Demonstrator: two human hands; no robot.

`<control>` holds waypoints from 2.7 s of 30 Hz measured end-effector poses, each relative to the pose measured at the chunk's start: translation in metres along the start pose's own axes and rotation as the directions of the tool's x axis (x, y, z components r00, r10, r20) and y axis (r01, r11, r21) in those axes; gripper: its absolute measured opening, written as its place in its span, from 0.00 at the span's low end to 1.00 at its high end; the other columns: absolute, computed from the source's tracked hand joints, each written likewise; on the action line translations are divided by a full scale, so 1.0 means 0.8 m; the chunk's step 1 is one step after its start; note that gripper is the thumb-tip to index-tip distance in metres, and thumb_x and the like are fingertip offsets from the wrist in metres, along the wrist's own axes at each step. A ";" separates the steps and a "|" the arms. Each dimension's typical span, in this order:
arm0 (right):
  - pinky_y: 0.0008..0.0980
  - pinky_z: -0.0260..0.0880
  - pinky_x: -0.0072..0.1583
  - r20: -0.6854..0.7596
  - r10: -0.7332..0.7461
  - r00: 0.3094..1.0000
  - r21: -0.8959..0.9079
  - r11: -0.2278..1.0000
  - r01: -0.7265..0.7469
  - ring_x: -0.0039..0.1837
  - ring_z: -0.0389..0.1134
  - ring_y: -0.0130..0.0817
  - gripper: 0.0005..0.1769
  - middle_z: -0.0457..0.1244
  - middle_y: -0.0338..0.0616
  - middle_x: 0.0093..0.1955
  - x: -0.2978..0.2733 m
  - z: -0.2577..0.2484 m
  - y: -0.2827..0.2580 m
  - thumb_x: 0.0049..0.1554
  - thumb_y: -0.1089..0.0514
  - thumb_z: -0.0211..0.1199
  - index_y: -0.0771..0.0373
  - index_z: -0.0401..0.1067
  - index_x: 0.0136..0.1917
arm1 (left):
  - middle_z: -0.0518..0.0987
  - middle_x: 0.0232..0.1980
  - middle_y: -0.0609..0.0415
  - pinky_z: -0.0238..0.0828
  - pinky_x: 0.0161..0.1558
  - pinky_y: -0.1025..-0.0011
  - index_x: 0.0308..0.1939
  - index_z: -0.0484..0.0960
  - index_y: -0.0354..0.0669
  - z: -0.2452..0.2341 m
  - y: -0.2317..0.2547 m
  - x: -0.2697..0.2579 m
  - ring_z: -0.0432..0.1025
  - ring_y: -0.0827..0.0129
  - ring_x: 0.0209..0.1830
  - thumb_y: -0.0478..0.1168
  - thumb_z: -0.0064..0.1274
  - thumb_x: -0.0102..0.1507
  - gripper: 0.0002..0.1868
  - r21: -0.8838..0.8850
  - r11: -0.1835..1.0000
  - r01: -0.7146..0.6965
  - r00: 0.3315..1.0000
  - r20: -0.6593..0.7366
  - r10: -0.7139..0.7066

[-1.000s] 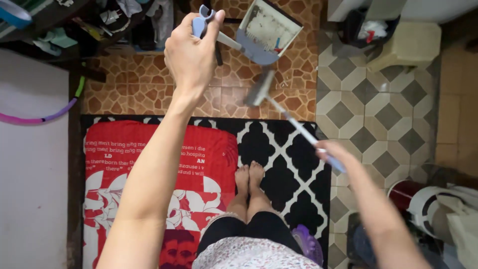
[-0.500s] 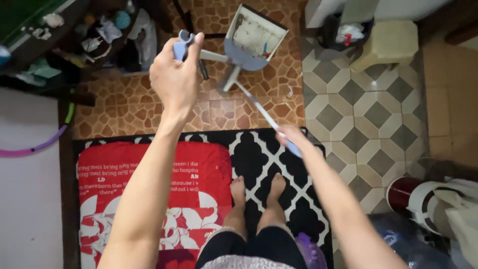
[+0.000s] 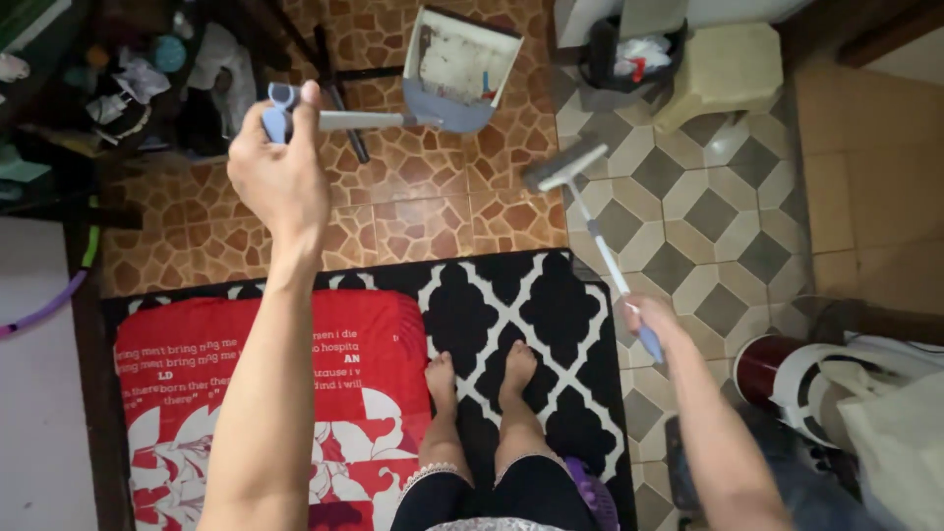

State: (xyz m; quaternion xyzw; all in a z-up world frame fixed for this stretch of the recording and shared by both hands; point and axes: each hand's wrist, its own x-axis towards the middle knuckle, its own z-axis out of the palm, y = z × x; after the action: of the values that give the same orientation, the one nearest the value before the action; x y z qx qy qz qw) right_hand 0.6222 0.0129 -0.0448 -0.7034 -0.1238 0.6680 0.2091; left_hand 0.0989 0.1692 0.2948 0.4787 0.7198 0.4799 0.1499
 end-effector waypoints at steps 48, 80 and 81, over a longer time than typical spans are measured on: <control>0.19 0.52 0.27 0.207 0.103 0.973 0.522 0.830 -0.199 0.26 0.52 0.19 0.10 0.55 0.35 0.30 0.046 0.038 0.026 0.65 0.54 0.55 0.62 0.62 0.46 | 0.72 0.23 0.70 0.49 0.24 0.78 0.39 0.85 0.40 0.056 -0.002 -0.084 0.60 0.86 0.21 0.50 0.60 0.71 0.16 -0.102 0.994 0.032 0.997 0.067 -0.025; 0.25 0.51 0.28 -0.036 -0.049 0.998 -0.059 0.997 0.047 0.29 0.55 0.24 0.06 0.59 0.40 0.32 -0.070 -0.187 0.009 0.57 0.66 0.59 0.69 0.72 0.48 | 0.72 0.22 0.65 0.57 0.25 0.75 0.43 0.87 0.44 0.115 0.070 -0.170 0.62 0.82 0.21 0.55 0.61 0.67 0.18 -0.038 0.995 0.091 0.990 0.111 -0.086; 0.25 0.50 0.28 -0.068 -0.058 0.996 -0.024 0.998 0.057 0.29 0.55 0.24 0.07 0.60 0.41 0.31 -0.075 -0.183 0.005 0.57 0.64 0.59 0.66 0.74 0.49 | 0.72 0.22 0.65 0.56 0.25 0.75 0.43 0.87 0.44 0.121 0.074 -0.173 0.62 0.82 0.21 0.55 0.61 0.67 0.18 -0.026 0.995 0.100 0.989 0.108 -0.097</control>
State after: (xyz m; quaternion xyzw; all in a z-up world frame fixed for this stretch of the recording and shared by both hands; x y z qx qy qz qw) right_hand 0.7620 -0.0362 0.0094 -0.7243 -0.1440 0.6357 0.2248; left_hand 0.2651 0.1113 0.2626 0.4649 0.7259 0.4569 0.2193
